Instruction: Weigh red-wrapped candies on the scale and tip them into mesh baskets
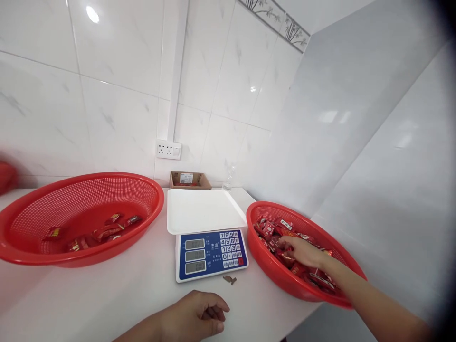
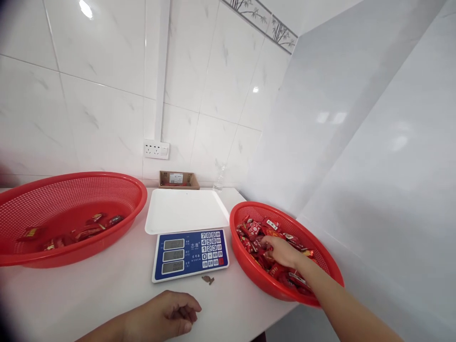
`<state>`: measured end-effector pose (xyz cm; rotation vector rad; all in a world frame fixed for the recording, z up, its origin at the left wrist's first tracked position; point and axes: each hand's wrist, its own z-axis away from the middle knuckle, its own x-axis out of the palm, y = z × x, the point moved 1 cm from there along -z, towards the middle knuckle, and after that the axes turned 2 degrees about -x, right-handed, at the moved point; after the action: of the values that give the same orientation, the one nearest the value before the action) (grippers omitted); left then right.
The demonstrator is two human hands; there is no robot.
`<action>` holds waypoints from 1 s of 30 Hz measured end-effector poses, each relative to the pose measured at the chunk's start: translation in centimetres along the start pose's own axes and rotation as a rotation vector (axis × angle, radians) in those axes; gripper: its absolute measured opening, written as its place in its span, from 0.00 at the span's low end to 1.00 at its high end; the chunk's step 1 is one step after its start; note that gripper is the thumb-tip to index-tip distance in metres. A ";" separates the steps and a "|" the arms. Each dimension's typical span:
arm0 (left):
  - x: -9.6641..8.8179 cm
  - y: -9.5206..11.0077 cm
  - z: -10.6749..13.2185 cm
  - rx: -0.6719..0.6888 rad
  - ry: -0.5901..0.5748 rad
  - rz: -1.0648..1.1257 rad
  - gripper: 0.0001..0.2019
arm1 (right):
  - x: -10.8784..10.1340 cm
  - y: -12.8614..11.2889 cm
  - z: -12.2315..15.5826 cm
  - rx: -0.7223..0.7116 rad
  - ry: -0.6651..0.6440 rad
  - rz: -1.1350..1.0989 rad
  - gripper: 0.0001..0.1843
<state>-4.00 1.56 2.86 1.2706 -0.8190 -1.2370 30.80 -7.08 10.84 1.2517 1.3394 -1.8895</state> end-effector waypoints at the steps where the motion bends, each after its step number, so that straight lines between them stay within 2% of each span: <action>1: 0.0 0.0 0.0 0.001 0.001 0.003 0.18 | -0.5 0.3 -0.2 0.009 0.022 0.009 0.11; 4: 0.0 0.1 0.0 -0.001 -0.001 0.011 0.18 | -2.2 0.8 -0.7 0.023 0.105 0.008 0.12; 7: 0.0 0.5 0.1 -0.021 -0.003 0.011 0.18 | -3.7 -0.3 -1.2 -0.007 0.196 -0.119 0.09; 11: 0.0 0.6 0.1 -0.041 0.001 0.012 0.17 | -4.8 -4.7 -2.0 0.032 0.281 -0.525 0.11; 14: 0.0 0.5 0.1 -0.030 0.006 0.010 0.17 | -5.0 -8.5 -3.1 -0.036 0.312 -0.879 0.12; 17: 0.0 0.5 0.1 -0.026 0.006 0.017 0.18 | -4.7 -10.8 -4.3 -0.075 0.321 -1.019 0.16; 20: 0.0 0.6 0.1 -0.033 0.006 0.020 0.18 | -4.2 -10.7 -4.8 -0.037 0.272 -0.900 0.15; 24: 0.0 0.6 0.0 -0.033 -0.001 0.017 0.18 | -3.5 -8.2 -4.3 -0.010 0.111 -0.452 0.06; 26: -0.1 0.6 0.0 -0.032 -0.004 0.015 0.18 | -2.9 -6.7 -3.7 0.009 -0.003 -0.274 0.05; 28: -0.1 0.6 0.0 -0.035 -0.007 0.019 0.17 | -1.9 -5.5 -2.9 0.025 -0.165 -0.173 0.07; 30: -0.2 0.6 0.0 -0.036 -0.008 0.028 0.17 | -0.7 -4.8 -2.1 0.026 -0.296 -0.113 0.14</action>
<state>-3.93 1.67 3.47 1.2225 -0.8140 -1.2303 28.08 -3.40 13.47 0.8798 1.2519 -2.0794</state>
